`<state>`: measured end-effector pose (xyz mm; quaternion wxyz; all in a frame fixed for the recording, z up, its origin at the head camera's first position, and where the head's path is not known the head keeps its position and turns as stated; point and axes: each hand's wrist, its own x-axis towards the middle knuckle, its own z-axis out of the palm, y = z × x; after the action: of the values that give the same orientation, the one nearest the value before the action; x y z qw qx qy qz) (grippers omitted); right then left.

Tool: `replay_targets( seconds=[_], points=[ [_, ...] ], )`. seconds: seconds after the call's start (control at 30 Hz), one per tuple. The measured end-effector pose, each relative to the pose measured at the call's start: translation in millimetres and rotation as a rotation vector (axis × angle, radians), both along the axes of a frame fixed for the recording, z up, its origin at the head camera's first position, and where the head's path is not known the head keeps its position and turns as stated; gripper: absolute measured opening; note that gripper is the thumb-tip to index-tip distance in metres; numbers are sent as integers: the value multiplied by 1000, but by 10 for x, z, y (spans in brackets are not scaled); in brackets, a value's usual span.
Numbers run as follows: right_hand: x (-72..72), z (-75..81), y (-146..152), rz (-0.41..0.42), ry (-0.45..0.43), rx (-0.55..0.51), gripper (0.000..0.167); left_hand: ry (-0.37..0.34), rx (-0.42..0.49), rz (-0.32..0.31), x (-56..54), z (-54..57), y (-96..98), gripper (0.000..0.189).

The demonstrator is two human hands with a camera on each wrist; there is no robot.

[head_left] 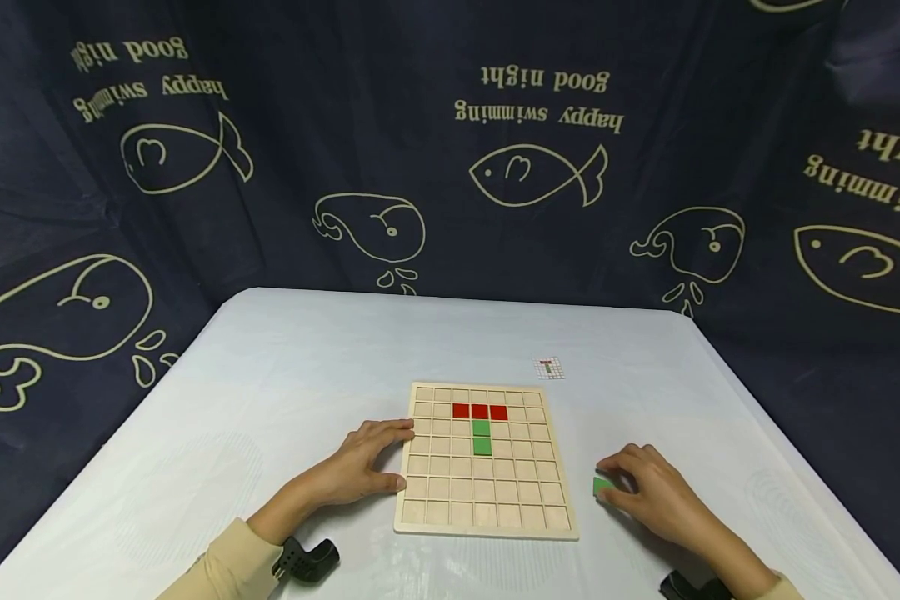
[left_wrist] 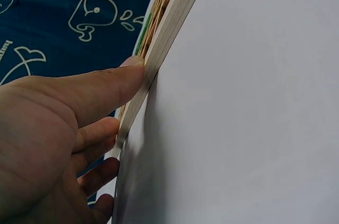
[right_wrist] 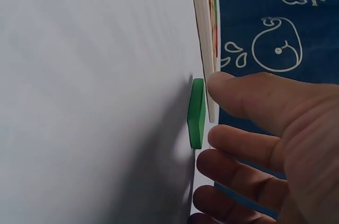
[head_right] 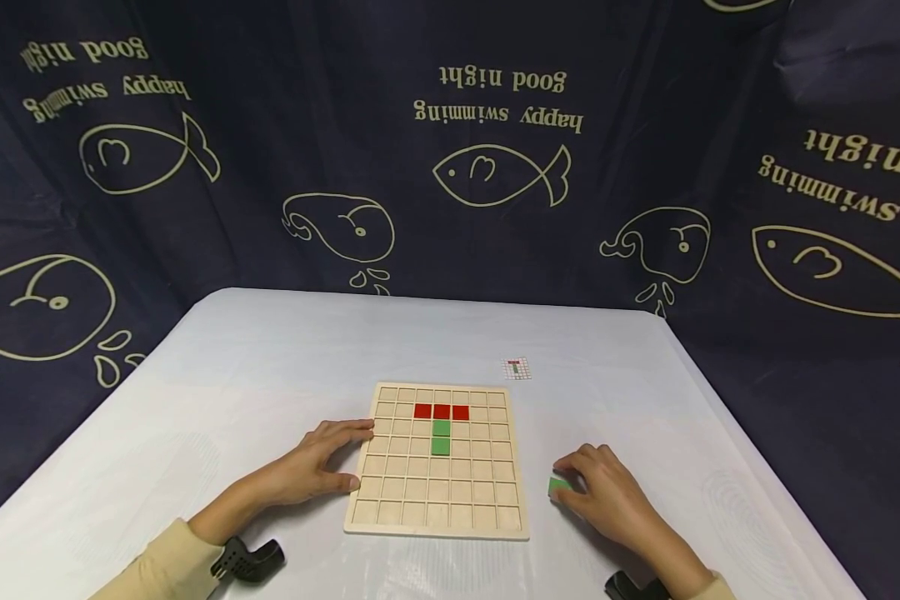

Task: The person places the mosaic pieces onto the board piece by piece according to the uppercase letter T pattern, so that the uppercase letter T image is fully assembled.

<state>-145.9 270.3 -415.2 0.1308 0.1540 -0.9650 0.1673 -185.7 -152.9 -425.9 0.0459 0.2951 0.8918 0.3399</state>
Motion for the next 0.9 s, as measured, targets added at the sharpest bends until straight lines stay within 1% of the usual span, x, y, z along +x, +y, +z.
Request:
replay_targets(
  seconds=[0.3, 0.53, 0.9],
  points=[
    [31, -10, 32, 8, -20, -18, 28, 9, -5, 1, -6, -1, -7, 64],
    [55, -11, 44, 14, -28, -21, 28, -6, -3, 4, -5, -4, -1, 65],
    [42, -11, 43, 18, -35, -17, 24, -4, -4, 4, 3, 5, -1, 65]
  ],
)
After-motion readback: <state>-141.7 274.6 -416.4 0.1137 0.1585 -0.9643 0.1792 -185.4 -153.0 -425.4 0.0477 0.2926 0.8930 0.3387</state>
